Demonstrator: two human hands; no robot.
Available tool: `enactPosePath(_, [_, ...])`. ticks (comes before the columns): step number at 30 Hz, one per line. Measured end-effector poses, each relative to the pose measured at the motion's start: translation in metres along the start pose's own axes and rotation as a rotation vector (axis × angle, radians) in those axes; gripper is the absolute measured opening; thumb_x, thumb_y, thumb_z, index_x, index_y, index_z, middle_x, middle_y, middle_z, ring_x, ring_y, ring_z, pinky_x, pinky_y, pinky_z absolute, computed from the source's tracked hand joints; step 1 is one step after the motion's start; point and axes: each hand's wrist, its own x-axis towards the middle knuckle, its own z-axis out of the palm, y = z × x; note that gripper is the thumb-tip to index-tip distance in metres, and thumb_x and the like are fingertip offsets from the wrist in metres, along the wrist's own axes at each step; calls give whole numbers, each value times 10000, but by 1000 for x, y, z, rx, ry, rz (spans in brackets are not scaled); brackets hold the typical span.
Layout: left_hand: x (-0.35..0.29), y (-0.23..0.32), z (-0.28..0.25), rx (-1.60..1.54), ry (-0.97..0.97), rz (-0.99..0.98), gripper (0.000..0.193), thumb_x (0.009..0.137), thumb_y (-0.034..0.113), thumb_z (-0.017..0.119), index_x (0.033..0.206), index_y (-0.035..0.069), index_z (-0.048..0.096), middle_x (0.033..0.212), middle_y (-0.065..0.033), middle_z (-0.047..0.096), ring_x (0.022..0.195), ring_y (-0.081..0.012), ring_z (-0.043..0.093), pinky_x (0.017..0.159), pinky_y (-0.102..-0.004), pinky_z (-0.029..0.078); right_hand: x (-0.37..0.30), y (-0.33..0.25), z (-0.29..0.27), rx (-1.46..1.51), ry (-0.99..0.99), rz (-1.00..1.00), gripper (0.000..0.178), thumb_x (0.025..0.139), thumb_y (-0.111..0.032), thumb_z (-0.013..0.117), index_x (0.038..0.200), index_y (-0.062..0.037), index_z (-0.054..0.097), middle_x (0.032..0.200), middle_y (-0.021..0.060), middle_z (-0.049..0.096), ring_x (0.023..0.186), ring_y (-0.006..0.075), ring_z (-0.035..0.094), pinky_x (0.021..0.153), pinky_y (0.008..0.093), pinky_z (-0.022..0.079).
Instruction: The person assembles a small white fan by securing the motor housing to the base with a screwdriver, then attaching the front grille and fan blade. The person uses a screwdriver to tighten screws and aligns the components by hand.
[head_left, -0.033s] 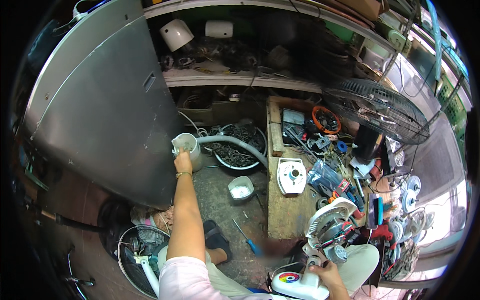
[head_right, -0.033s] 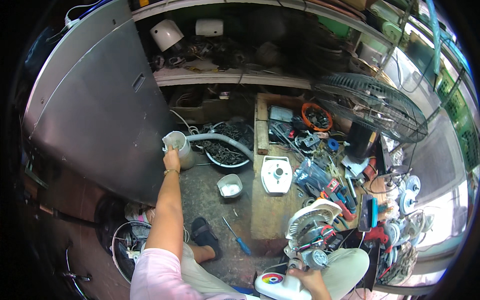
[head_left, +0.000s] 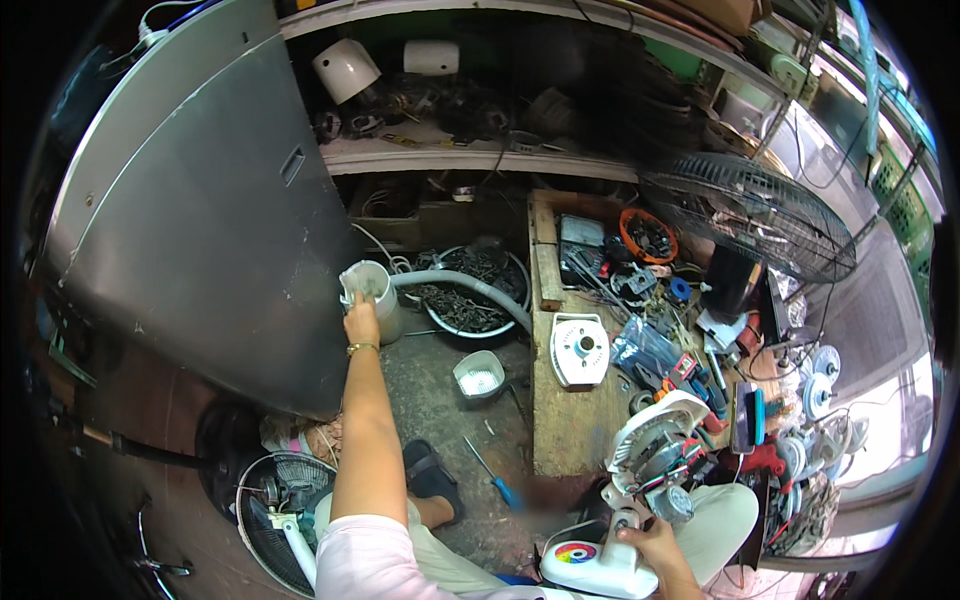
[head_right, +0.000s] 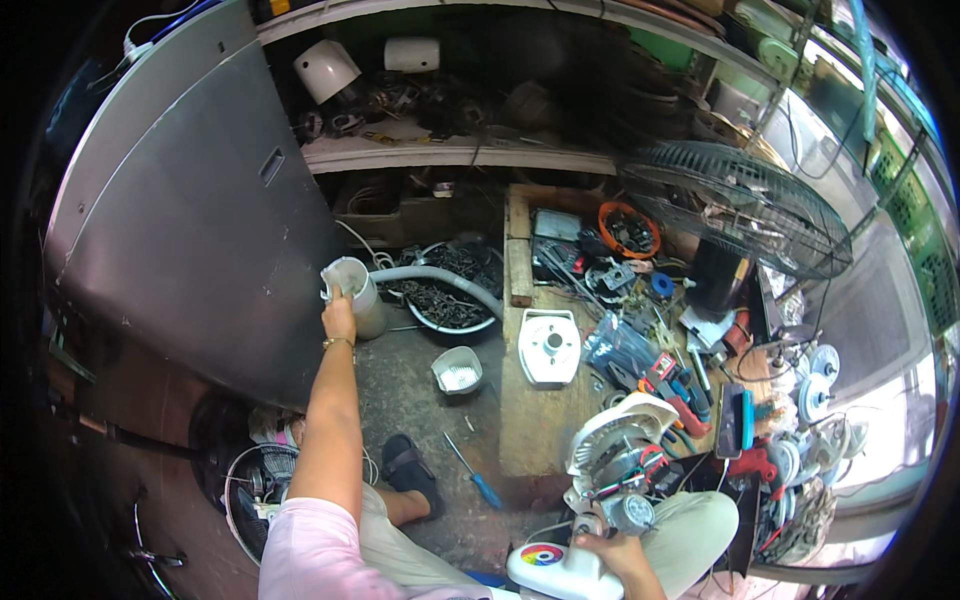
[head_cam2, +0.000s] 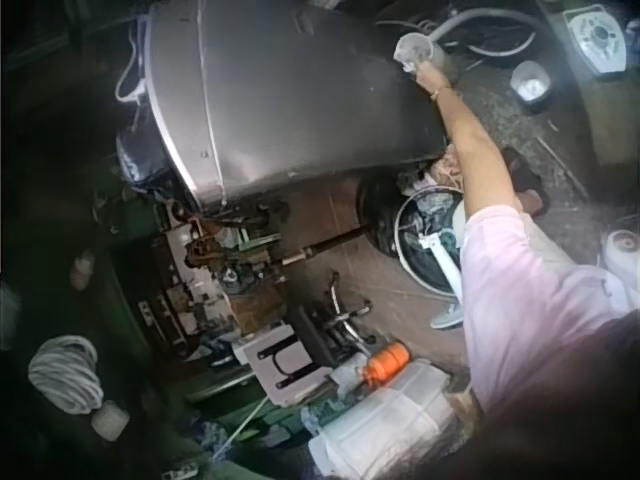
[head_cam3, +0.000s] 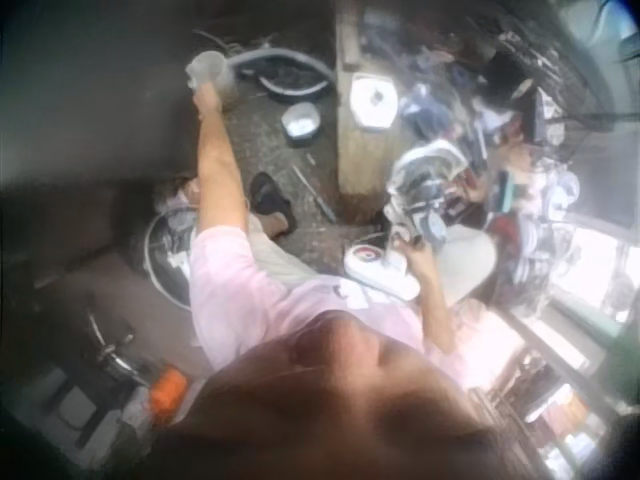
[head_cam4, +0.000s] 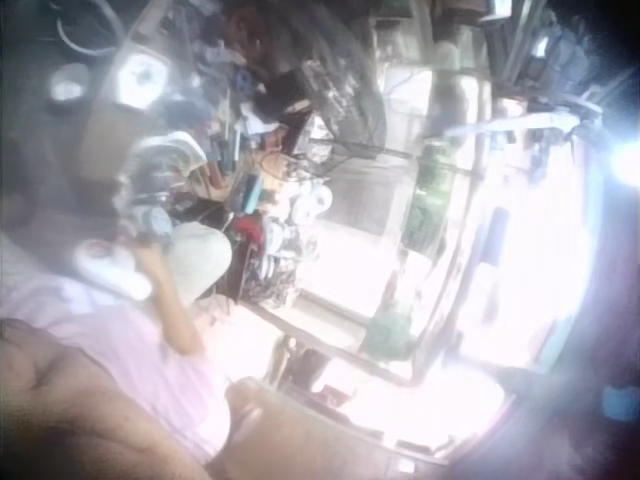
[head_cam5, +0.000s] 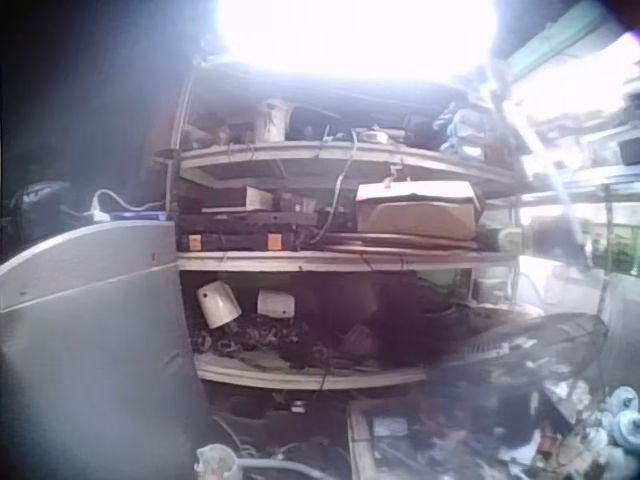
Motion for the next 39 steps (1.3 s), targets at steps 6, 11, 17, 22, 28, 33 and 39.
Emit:
enactPosePath(6, [20, -9, -84, 178, 105, 506, 87, 793, 93, 561, 874, 111, 585, 1031, -76, 542, 845, -248, 634, 604, -370, 554, 54, 28, 6, 7, -109, -36, 615, 605, -108, 866, 1111, 53, 556, 997, 139, 645, 891, 220, 633, 794, 349, 519])
enactPosePath(11, [13, -9, -168, 206, 252, 795, 139, 749, 80, 601, 869, 132, 554, 942, -32, 516, 764, -198, 609, 571, -328, 547, 78, 32, 22, 93, -201, -84, 756, 672, -70, 799, 1281, 48, 366, 1045, 171, 603, 916, 258, 639, 777, 357, 542])
enactPosePath(17, [-23, 36, -235, 39, 331, 820, 193, 740, 33, 602, 895, 146, 594, 952, -50, 538, 798, -223, 614, 583, -345, 537, 88, 3, 32, 95, -392, -173, 729, 774, -186, 722, 1366, -31, 327, 1189, 197, 536, 1142, 242, 522, 966, 332, 423])
enactPosePath(22, [-72, 100, -300, -254, 263, 718, 230, 784, 0, 599, 984, 113, 614, 937, -79, 525, 783, -285, 623, 608, -396, 517, 89, -1, 36, -470, -169, -409, 980, 771, -426, 727, 1356, 130, 170, 1203, 264, 495, 1086, 345, 542, 1008, 348, 391])
enactPosePath(28, [-124, 150, -343, -623, 183, 659, 199, 812, -25, 604, 998, 46, 605, 944, -104, 522, 764, -314, 615, 631, -403, 482, 78, 2, 41, -546, 72, -420, 1107, 763, -535, 676, 1349, 223, 123, 1069, 331, 591, 1001, 392, 619, 864, 390, 487])
enactPosePath(33, [-149, 169, -343, -636, 155, 681, 207, 803, -38, 615, 992, 45, 604, 944, -111, 510, 744, -308, 611, 638, -411, 476, 79, 11, 54, -601, 121, -424, 998, 749, -582, 652, 1362, 104, 264, 1035, 297, 624, 964, 409, 631, 811, 445, 502])
enactPosePath(39, [-155, 180, -329, -694, 110, 591, 183, 819, -19, 613, 993, 33, 590, 966, -112, 498, 757, -306, 608, 643, -411, 476, 72, 14, 70, -430, 65, -405, 1055, 774, -526, 662, 1392, 142, 129, 1214, 345, 512, 1150, 425, 533, 972, 409, 423])
